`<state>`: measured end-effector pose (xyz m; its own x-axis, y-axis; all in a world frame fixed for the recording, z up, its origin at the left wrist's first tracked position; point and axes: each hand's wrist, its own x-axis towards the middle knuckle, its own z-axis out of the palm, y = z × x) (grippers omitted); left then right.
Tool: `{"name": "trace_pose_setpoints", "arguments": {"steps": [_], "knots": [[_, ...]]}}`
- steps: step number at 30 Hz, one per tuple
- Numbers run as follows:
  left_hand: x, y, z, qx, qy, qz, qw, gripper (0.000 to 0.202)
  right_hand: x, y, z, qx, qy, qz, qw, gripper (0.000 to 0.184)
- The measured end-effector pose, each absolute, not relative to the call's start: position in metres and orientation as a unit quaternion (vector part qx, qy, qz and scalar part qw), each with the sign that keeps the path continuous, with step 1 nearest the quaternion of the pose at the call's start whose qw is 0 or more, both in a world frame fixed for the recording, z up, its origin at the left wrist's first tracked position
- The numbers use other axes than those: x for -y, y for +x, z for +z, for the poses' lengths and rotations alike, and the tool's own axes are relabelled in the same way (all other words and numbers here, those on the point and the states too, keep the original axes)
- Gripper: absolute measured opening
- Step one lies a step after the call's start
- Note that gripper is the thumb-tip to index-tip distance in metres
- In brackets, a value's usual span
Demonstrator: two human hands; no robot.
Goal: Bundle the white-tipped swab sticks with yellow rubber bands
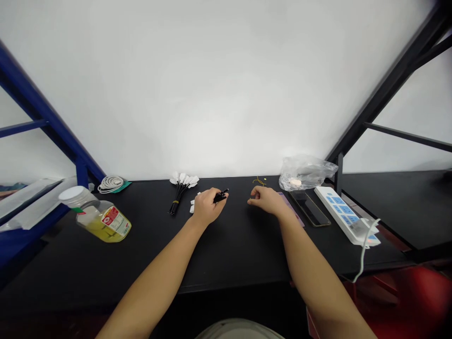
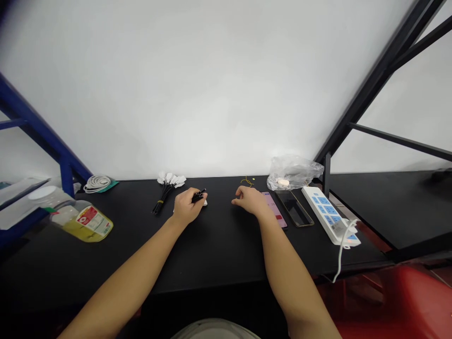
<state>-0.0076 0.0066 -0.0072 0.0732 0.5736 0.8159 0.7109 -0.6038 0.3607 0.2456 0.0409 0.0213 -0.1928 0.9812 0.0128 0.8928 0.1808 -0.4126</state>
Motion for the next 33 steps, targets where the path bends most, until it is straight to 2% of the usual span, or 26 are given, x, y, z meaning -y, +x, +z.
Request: {"name": "trace_pose_setpoints", "arguments": {"steps": [3, 5, 7, 9, 10, 11, 15, 19, 24, 28, 33], "knots": [[-0.007, -0.010, -0.008, 0.425, -0.725, -0.537, 0.073, 0.033, -0.038, 0.236, 0.022, 0.764, -0.575, 0.220, 0.194, 0.014], [-0.007, -0.011, -0.007, 0.407, -0.726, -0.549, 0.074, 0.032, -0.034, 0.226, 0.016, 0.760, -0.528, 0.292, 0.241, 0.018], [-0.006, -0.011, -0.006, 0.370, -0.737, -0.560, 0.074, 0.035, -0.028, 0.210, 0.006, 0.745, -0.442, 0.413, 0.280, 0.038], [-0.004, -0.008, -0.003, 0.311, -0.758, -0.568, 0.070, 0.041, -0.019, 0.193, -0.004, 0.724, -0.336, 0.546, 0.256, 0.073], [-0.002, -0.006, -0.002, 0.279, -0.770, -0.570, 0.063, 0.044, -0.015, 0.184, -0.008, 0.717, -0.288, 0.584, 0.250, 0.085], [0.000, -0.004, -0.001, 0.249, -0.782, -0.569, 0.053, 0.047, -0.011, 0.176, -0.010, 0.719, -0.250, 0.596, 0.256, 0.090], [0.005, 0.007, 0.002, 0.192, -0.815, -0.546, 0.013, 0.057, -0.002, 0.160, -0.007, 0.770, -0.183, 0.516, 0.327, 0.078], [0.001, 0.011, -0.001, 0.226, -0.836, -0.500, -0.002, 0.064, -0.009, 0.161, -0.002, 0.773, -0.159, 0.486, 0.375, 0.065], [-0.008, 0.010, -0.011, 0.347, -0.843, -0.411, 0.018, 0.052, -0.035, 0.166, -0.013, 0.768, -0.229, 0.416, 0.430, 0.045], [-0.014, 0.011, -0.019, 0.399, -0.845, -0.355, 0.022, 0.039, -0.055, 0.171, -0.020, 0.792, -0.346, 0.334, 0.375, 0.040], [-0.016, 0.014, -0.024, 0.420, -0.851, -0.316, 0.006, 0.032, -0.069, 0.173, -0.029, 0.842, -0.351, 0.246, 0.327, 0.033]]}}
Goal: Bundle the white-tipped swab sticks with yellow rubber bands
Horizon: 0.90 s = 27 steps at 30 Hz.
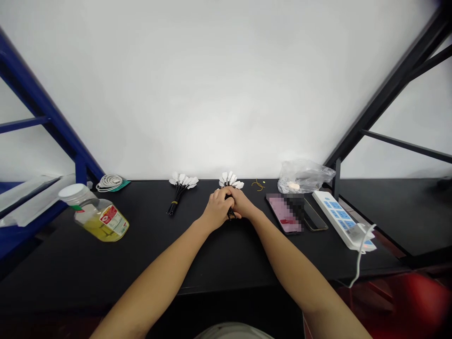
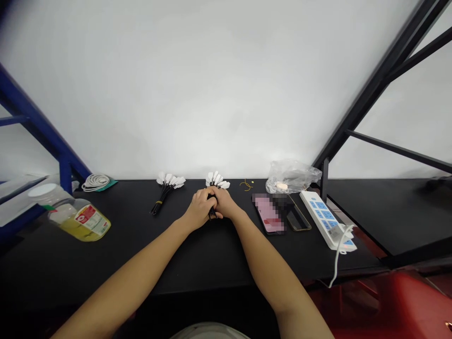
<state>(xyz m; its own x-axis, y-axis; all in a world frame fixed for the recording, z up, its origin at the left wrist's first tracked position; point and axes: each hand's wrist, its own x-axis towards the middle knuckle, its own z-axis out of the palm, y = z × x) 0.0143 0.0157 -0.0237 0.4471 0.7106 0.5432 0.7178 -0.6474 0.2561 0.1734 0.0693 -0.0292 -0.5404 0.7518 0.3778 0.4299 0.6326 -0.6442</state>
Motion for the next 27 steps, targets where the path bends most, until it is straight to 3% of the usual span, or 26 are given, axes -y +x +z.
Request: {"name": "trace_pose_setpoints", "arguments": {"steps": [4, 10, 15, 18, 20, 27], "knots": [[-0.016, 0.011, -0.027, 0.402, -0.865, -0.296, -0.044, 0.026, -0.071, 0.178, -0.034, 0.869, -0.374, 0.182, 0.269, 0.038], [-0.017, 0.004, -0.036, 0.387, -0.881, -0.256, -0.090, 0.020, -0.061, 0.193, -0.020, 0.863, -0.444, 0.129, 0.205, 0.066], [-0.022, 0.005, -0.043, 0.406, -0.870, -0.261, -0.105, 0.022, -0.060, 0.202, -0.014, 0.797, -0.537, 0.133, 0.242, 0.057], [-0.027, 0.005, -0.047, 0.433, -0.848, -0.276, -0.130, 0.023, -0.062, 0.202, -0.022, 0.809, -0.502, 0.162, 0.261, 0.056], [-0.031, 0.003, -0.047, 0.437, -0.839, -0.282, -0.157, 0.030, -0.064, 0.200, -0.029, 0.830, -0.461, 0.175, 0.262, 0.060], [-0.033, -0.011, -0.036, 0.439, -0.843, -0.222, -0.218, 0.083, -0.066, 0.195, -0.036, 0.824, -0.482, 0.207, 0.214, 0.060]]}}
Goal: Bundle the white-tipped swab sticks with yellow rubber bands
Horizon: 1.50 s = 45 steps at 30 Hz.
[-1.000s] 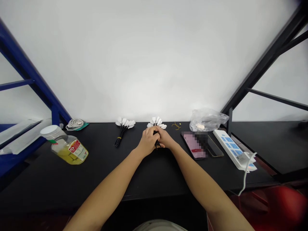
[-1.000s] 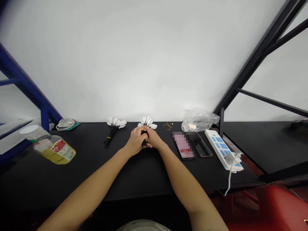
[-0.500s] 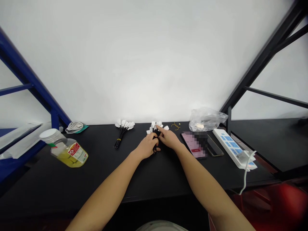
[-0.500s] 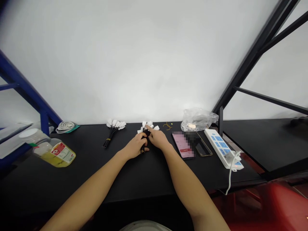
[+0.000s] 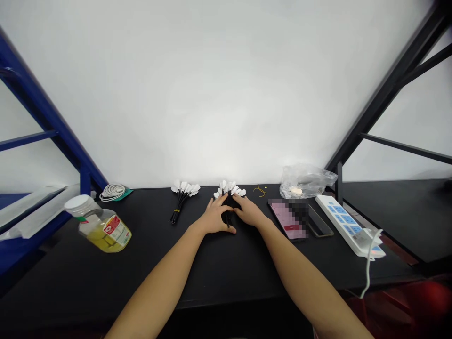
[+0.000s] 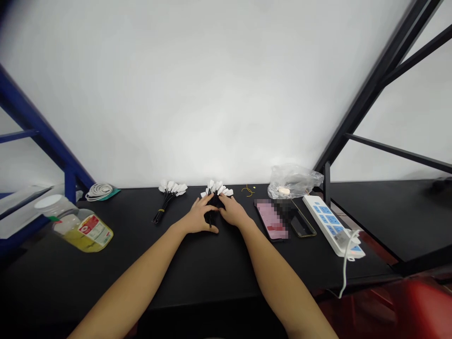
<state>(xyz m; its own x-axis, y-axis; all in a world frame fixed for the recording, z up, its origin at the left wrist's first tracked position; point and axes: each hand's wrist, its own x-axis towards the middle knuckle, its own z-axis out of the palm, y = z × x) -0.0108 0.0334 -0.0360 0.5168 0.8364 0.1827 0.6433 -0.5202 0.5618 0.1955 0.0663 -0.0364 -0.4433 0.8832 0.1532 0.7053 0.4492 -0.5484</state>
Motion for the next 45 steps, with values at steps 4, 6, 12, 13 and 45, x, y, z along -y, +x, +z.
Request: {"name": "trace_pose_setpoints", "arguments": {"steps": [4, 6, 12, 13, 45], "knots": [[-0.032, -0.022, -0.025, -0.478, 0.839, 0.173, 0.195, 0.113, -0.067, 0.195, -0.034, 0.828, -0.484, 0.190, 0.208, 0.055], [-0.033, -0.035, -0.017, -0.529, 0.815, 0.181, 0.154, 0.109, -0.066, 0.195, -0.033, 0.827, -0.488, 0.177, 0.215, 0.051], [-0.044, -0.097, -0.003, -0.809, 0.533, 0.247, 0.015, 0.065, -0.059, 0.195, -0.024, 0.773, -0.560, 0.134, 0.267, 0.035], [-0.046, -0.107, -0.005, -0.823, 0.520, 0.225, 0.050, 0.065, -0.058, 0.195, -0.022, 0.768, -0.563, 0.137, 0.273, 0.033], [-0.016, 0.019, -0.005, -0.403, 0.289, 0.579, 0.647, 0.038, -0.014, 0.166, -0.010, 0.812, -0.354, 0.256, 0.387, 0.016]]}}
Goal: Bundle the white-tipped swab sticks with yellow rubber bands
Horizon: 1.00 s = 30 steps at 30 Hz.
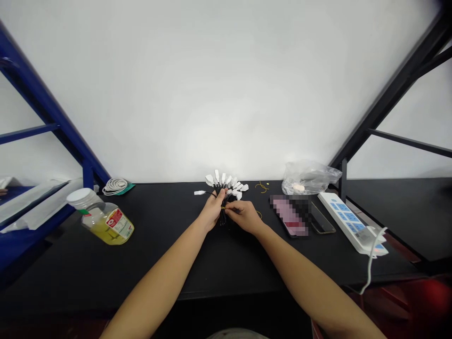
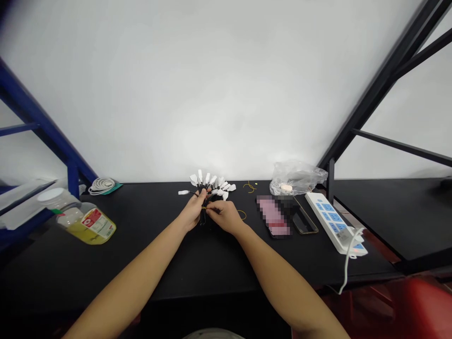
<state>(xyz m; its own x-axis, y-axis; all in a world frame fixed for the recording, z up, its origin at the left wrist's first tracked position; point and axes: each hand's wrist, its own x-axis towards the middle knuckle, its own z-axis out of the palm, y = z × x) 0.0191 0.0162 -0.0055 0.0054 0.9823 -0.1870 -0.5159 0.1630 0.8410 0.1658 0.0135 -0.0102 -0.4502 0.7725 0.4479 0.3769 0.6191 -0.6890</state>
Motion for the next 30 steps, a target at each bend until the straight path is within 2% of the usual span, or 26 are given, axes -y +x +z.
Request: {"name": "trace_pose_setpoints", "arguments": {"steps": [4, 9, 19, 22, 24, 27, 30], "knots": [[-0.014, 0.020, -0.003, -0.400, 0.304, 0.545, 0.671, 0.043, -0.011, 0.162, -0.009, 0.800, -0.350, 0.265, 0.409, 0.014], [-0.013, 0.023, -0.004, -0.384, 0.276, 0.558, 0.682, 0.044, -0.006, 0.154, -0.006, 0.781, -0.354, 0.227, 0.463, 0.010], [-0.023, 0.012, -0.010, -0.396, 0.319, 0.552, 0.660, 0.047, 0.009, 0.151, -0.003, 0.852, -0.247, 0.265, 0.378, 0.008], [-0.037, -0.003, -0.018, -0.438, 0.363, 0.587, 0.576, 0.039, 0.020, 0.147, -0.002, 0.881, -0.178, 0.295, 0.323, 0.007], [-0.047, -0.021, -0.023, -0.497, 0.438, 0.586, 0.466, 0.031, 0.020, 0.150, 0.000, 0.893, -0.170, 0.289, 0.301, 0.007], [-0.055, -0.052, -0.026, -0.602, 0.569, 0.483, 0.283, 0.022, 0.003, 0.168, 0.007, 0.879, -0.279, 0.229, 0.312, 0.007], [-0.057, -0.075, -0.026, -0.699, 0.613, 0.344, 0.135, 0.028, -0.021, 0.197, 0.015, 0.853, -0.413, 0.160, 0.276, 0.009]]}}
